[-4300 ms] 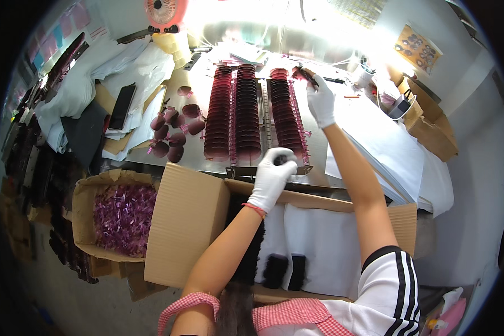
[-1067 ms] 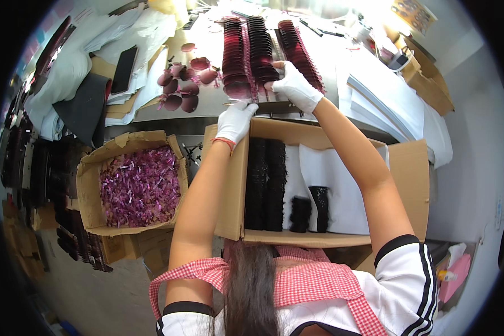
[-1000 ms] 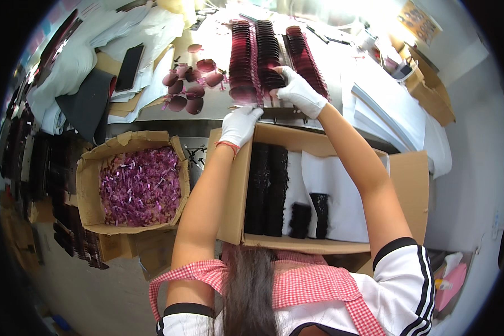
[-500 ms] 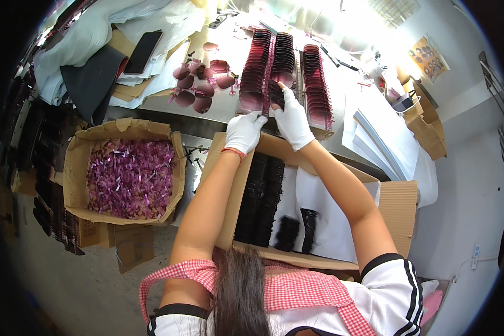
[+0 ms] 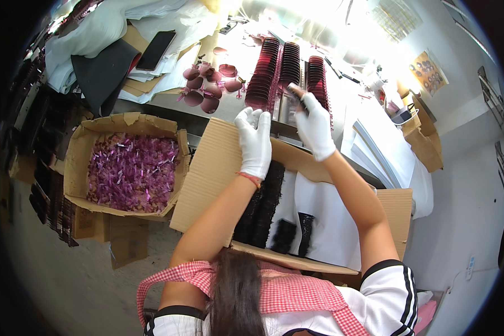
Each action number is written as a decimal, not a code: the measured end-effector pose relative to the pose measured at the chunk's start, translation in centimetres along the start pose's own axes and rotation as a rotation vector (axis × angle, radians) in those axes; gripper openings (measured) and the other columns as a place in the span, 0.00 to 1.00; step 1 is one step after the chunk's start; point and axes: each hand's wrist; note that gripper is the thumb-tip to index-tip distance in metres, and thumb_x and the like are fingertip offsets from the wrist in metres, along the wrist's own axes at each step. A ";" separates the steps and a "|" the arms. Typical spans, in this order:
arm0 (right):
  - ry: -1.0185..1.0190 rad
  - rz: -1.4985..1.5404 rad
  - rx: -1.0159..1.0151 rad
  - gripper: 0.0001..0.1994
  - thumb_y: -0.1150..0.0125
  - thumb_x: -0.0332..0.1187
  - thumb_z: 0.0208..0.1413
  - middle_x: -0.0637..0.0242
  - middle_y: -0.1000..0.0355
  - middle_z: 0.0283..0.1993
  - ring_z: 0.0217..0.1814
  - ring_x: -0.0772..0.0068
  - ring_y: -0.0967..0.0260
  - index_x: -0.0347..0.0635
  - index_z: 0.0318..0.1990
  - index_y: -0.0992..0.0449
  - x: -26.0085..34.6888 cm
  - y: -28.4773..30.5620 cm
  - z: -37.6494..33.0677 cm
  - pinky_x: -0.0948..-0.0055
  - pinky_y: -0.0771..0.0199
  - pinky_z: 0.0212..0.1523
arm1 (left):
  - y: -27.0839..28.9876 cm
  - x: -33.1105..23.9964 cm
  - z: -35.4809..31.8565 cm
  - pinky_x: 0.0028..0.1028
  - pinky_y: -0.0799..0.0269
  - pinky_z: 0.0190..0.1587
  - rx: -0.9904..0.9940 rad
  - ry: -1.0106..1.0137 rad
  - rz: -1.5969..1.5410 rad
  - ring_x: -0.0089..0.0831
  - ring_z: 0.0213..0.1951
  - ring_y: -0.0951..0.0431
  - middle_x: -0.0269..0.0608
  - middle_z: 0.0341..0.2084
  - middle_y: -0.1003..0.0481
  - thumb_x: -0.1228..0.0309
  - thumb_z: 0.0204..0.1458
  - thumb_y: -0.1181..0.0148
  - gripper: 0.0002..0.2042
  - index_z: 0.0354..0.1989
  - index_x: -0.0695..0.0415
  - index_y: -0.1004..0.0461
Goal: The person assembles hair rollers by inserting black foam cores into pink plastic frames and placing them into a cardboard box. They repeatedly pick up frames, insert the foam, and arrange the finished rollers in the box.
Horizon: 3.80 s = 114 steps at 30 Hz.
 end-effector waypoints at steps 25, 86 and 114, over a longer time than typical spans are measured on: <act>-0.116 0.153 0.118 0.30 0.38 0.21 0.53 0.61 0.23 0.50 0.45 0.76 0.28 0.43 0.65 0.32 -10.0 -5.6 8.6 0.76 0.29 0.49 | -3.1 0.7 1.3 0.43 0.28 0.52 0.576 0.000 0.873 0.52 0.47 0.24 0.50 0.45 0.25 0.71 0.50 0.48 0.13 0.43 0.56 0.24; -0.647 1.177 0.410 0.19 0.46 0.22 0.59 0.61 0.28 0.52 0.47 0.71 0.25 0.30 0.58 0.33 -2.6 4.7 3.8 0.75 0.15 0.44 | -4.2 -4.4 2.7 0.20 0.28 0.38 0.038 0.041 -0.204 0.19 0.33 0.26 0.32 0.37 0.24 0.71 0.50 0.30 0.24 0.55 0.64 0.28; -0.096 0.364 0.058 0.19 0.47 0.26 0.57 0.55 0.23 0.48 0.47 0.72 0.27 0.39 0.57 0.25 1.2 -2.3 6.0 0.76 0.30 0.52 | -2.6 -5.5 7.0 0.26 0.26 0.40 0.160 0.086 -0.233 0.23 0.40 0.28 0.36 0.39 0.28 0.57 0.59 0.37 0.23 0.56 0.56 0.33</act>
Point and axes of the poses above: each hand's wrist, its own z-axis towards the middle knuckle, its own y-axis out of the back of the hand, x = y × z
